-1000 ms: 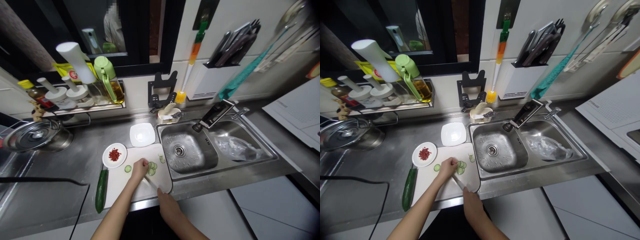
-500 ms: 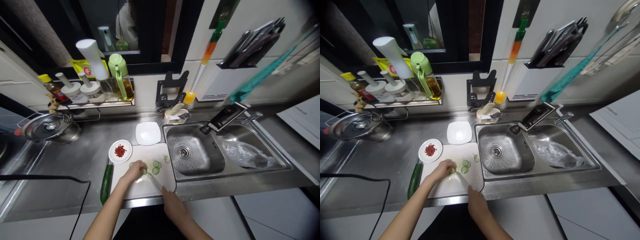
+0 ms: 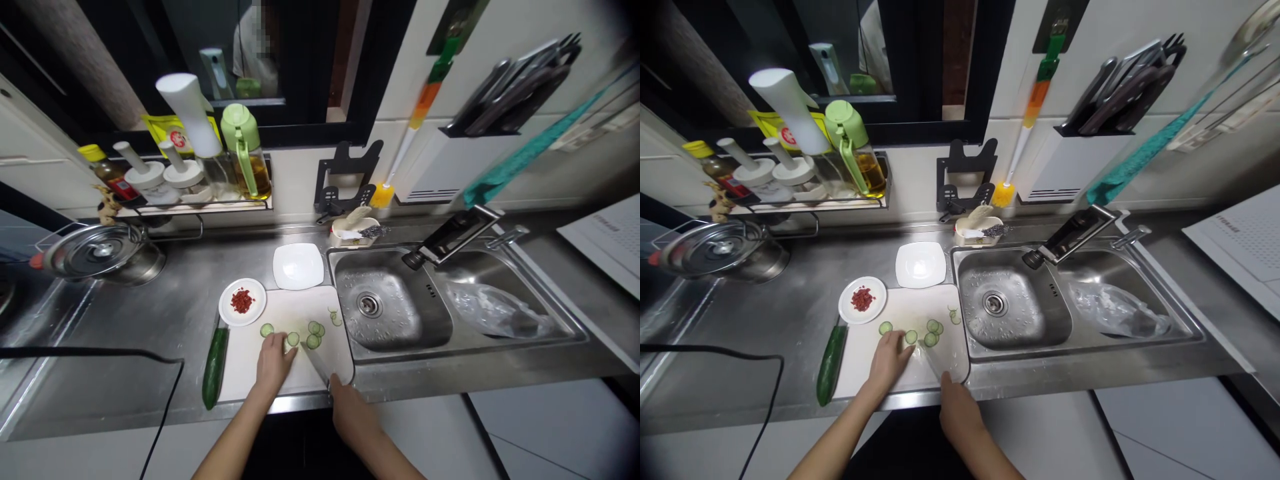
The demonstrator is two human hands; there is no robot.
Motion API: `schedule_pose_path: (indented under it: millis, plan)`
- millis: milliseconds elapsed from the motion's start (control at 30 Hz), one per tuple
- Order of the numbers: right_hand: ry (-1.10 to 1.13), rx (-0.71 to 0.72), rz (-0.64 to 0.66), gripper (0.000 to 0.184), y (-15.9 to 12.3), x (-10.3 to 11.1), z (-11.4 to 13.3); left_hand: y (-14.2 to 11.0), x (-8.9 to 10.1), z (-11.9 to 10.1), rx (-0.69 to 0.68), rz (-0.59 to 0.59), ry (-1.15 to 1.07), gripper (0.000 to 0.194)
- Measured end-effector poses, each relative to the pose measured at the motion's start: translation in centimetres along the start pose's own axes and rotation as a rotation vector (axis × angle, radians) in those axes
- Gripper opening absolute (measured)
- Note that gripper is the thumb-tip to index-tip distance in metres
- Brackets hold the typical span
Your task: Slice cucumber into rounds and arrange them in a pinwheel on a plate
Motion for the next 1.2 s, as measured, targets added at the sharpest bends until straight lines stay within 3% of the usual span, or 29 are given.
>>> schedule_pose_path:
  millis: [100, 267, 567, 1200]
  plan:
    - [-0.015, 0.000, 0.043, 0.060, 0.4, 0.7, 0.8, -0.3, -0.1, 0.2, 0.017, -0.043, -0.030, 0.023]
    - [-0.049, -0.006, 0.044, 0.057, 1.1, 1.6, 1.7, 0.2, 0.0, -0.1, 0.009, -0.019, -0.072, 0.021]
    - [-0.072, 0.044, 0.030, 0.056, 1.9, 1.7, 3.1, 0.2, -0.1, 0.4, 0.002, -0.018, -0.100, 0.023]
    - [-0.033, 0.034, 0.014, 0.054, 2.2, 1.6, 3.6, 0.4, -0.1, 0.5, -0.013, -0.051, -0.112, 0.021]
Point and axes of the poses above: each hand's wrist, its own y-axis towards the middle knuckle, its own x-axis out of the back of the hand, z = x × y, the point moved 9 cm from there along y, towards the middle knuckle, and after that the axes turned 11 degrees about x, right-handed, at the moved point
